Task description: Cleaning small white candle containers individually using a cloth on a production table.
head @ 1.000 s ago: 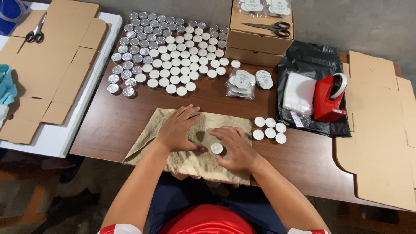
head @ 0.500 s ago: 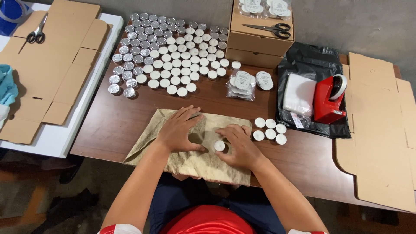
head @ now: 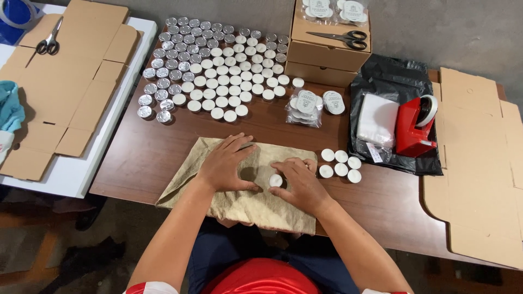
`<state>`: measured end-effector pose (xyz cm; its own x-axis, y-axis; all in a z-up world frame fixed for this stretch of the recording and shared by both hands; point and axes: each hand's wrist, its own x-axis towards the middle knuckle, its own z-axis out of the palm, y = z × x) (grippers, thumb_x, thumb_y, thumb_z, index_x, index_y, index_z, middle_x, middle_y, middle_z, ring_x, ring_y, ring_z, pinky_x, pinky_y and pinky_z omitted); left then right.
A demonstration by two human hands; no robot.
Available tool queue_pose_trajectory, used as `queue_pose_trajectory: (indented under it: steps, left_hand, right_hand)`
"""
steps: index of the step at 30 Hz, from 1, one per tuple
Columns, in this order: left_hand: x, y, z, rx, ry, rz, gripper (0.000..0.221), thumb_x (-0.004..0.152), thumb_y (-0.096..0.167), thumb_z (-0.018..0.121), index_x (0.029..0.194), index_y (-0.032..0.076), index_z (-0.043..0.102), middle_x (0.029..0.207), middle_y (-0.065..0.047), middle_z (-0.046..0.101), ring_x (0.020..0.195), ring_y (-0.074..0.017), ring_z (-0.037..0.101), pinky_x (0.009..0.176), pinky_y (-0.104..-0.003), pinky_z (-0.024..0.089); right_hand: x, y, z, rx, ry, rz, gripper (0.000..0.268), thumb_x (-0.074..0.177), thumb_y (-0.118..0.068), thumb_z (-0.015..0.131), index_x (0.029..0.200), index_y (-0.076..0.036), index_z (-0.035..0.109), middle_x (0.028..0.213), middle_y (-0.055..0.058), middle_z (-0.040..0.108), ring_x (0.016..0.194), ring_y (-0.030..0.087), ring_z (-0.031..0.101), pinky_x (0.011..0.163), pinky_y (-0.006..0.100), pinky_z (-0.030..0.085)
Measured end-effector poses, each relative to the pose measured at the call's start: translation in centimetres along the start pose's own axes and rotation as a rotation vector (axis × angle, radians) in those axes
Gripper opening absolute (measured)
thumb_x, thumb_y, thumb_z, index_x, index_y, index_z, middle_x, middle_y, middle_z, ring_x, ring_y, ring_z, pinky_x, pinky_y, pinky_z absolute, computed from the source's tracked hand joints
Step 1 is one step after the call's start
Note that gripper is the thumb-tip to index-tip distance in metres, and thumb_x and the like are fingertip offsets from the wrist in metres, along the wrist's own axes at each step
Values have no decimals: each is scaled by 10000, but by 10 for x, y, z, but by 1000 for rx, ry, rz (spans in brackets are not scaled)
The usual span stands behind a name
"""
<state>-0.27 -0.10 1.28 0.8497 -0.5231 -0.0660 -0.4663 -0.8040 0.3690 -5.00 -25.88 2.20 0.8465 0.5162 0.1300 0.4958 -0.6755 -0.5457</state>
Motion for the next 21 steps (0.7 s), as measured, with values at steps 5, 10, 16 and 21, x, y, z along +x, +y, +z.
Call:
queue_pose_trajectory:
  steps: [5,10,16,21]
  left_hand:
    - [1,0,0,-7,-14,-5,1128,562,836,777,1481,228,533,1588,-17,430,1526,-259,326,1301,-424,218]
    - [1,0,0,-15,-9,3,1119,565,809,794,1482,225,531,1589,-18,425,1526,-266,321,1300,-430,225]
    - [1,-1,2,-6,-10,2,1135,557,829,787,1479,216,535,1588,-18,431,1524,-261,328,1302,-422,216]
    - [1,-2,3,-12,-8,2,1134,563,838,780,1479,216,537,1587,-22,435,1525,-261,328,1301,-425,214]
  right_hand:
    - [5,-8,-9,115,-61,39,504,913,-211,699,1395,-153,564,1238,92,714,1241,339,608,1037,479,479]
    - [3,-1,1,105,-9,-34,608,850,-241,761,1418,-200,550,1404,67,625,1361,334,513,1112,471,428]
    - [4,2,6,-32,38,-6,503,921,-324,734,1388,-211,584,1229,30,704,1234,279,603,1031,426,474]
    - [4,-21,-14,67,39,-32,612,862,-97,671,1449,-199,532,1410,83,636,1312,352,562,1056,487,474]
